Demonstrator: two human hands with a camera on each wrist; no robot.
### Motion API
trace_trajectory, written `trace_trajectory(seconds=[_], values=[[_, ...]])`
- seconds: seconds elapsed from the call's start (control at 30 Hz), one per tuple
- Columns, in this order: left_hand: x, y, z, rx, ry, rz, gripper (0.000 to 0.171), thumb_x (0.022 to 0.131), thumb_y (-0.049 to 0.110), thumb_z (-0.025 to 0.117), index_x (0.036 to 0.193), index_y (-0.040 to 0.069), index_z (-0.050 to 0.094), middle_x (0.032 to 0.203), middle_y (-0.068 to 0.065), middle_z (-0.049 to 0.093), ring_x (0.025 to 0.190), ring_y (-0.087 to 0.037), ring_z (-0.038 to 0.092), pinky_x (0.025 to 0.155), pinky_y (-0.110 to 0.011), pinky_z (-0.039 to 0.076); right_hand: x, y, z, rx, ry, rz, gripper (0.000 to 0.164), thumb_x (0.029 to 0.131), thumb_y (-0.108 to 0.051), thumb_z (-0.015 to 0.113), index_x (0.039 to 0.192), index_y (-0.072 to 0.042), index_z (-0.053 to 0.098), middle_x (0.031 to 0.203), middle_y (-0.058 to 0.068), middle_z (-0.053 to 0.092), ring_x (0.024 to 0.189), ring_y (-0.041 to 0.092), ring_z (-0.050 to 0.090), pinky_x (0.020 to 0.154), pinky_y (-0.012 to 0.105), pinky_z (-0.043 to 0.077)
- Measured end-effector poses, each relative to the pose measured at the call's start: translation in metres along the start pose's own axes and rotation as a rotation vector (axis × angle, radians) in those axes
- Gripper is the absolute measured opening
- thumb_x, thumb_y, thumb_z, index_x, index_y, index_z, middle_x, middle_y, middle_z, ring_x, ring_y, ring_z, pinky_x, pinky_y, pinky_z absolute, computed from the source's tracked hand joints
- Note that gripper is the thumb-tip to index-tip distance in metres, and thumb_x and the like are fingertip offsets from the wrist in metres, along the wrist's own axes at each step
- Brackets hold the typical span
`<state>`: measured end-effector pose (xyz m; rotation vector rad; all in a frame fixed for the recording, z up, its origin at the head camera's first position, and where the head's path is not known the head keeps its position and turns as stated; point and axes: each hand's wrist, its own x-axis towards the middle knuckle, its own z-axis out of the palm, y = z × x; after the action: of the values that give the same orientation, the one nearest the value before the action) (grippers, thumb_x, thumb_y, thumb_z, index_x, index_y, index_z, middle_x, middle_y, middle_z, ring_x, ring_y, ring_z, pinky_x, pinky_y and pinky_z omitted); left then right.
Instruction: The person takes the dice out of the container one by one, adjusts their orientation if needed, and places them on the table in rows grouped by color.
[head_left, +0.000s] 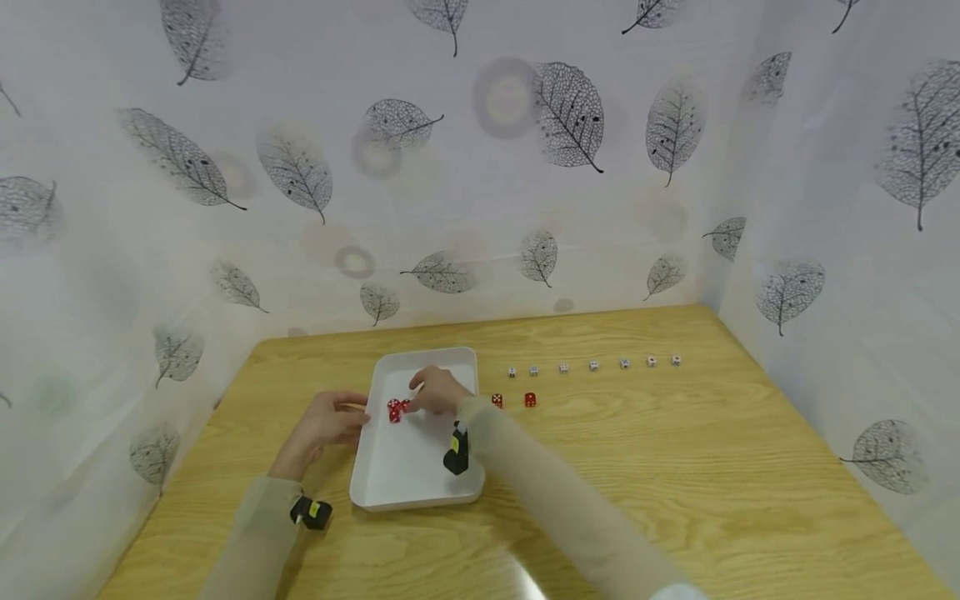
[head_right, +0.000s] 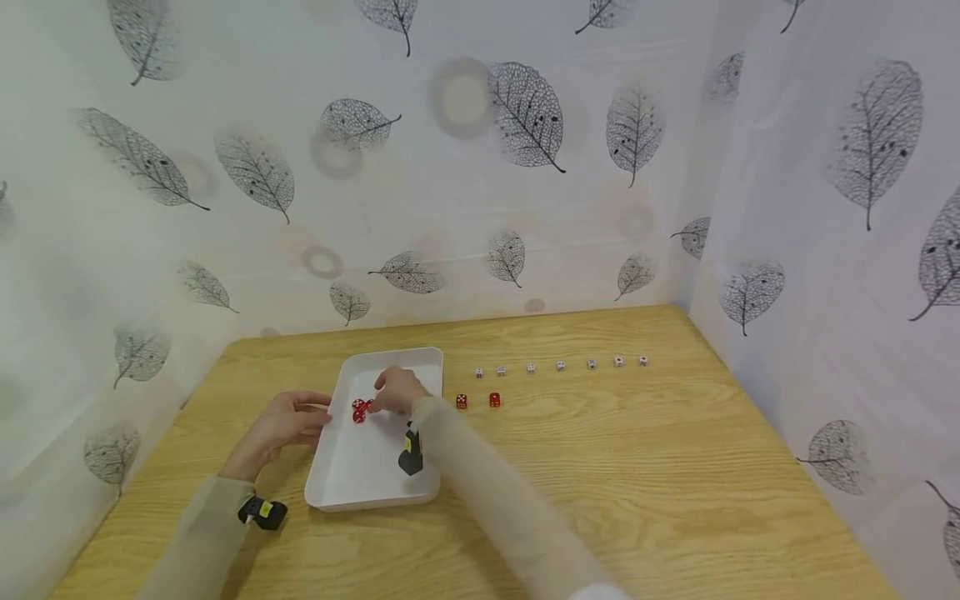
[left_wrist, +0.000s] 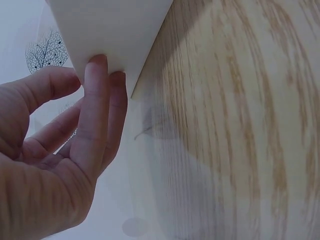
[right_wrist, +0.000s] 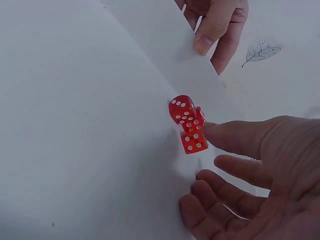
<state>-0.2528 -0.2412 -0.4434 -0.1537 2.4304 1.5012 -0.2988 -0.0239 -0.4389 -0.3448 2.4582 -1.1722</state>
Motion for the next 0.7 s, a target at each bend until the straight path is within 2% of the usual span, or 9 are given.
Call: trace_trajectory(seconds=[0.3, 0.57, 0.7], values=[[-0.0011, 0.002, 0.001, 0.008, -0.011, -0.006, 0.047, 0.091, 0.004, 0.065, 0.133, -0.009, 0.051, 0.123, -0.031, 0.06, 0.092, -0.025, 0.07, 0.075, -0.04, 0.062, 0.0069, 0.0035, 0.0093, -0.054, 0.014, 0.022, 0.033, 0.08, -0.016, 0.078, 0.112, -0.015, 0.072, 0.106, 0.001, 0.067, 0.086, 0.014, 0.059, 0.08, 0.031, 0.051], [0.0012, 0.0015, 0.001, 0.01, -0.009, 0.007, 0.046, 0.091, 0.004, 0.065, 0.133, -0.009, 0.051, 0.121, -0.03, 0.061, 0.091, -0.023, 0.069, 0.074, -0.039, 0.062, 0.0001, -0.0001, 0.0111, -0.124, 0.058, -0.001, 0.021, 0.082, -0.017, 0.077, 0.102, -0.015, 0.074, 0.087, -0.002, 0.066, 0.076, 0.012, 0.057, 0.065, 0.025, 0.045], [0.0003, 0.0011, -0.0005, 0.016, -0.008, 0.008, 0.045, 0.091, 0.004, 0.064, 0.132, -0.01, 0.051, 0.119, -0.029, 0.061, 0.091, -0.023, 0.068, 0.074, -0.038, 0.062, 0.0021, 0.001, 0.0109, -0.095, 0.05, 0.006, 0.017, 0.082, -0.019, 0.078, 0.097, -0.014, 0.074, 0.088, -0.003, 0.067, 0.08, 0.013, 0.057, 0.07, 0.027, 0.047]])
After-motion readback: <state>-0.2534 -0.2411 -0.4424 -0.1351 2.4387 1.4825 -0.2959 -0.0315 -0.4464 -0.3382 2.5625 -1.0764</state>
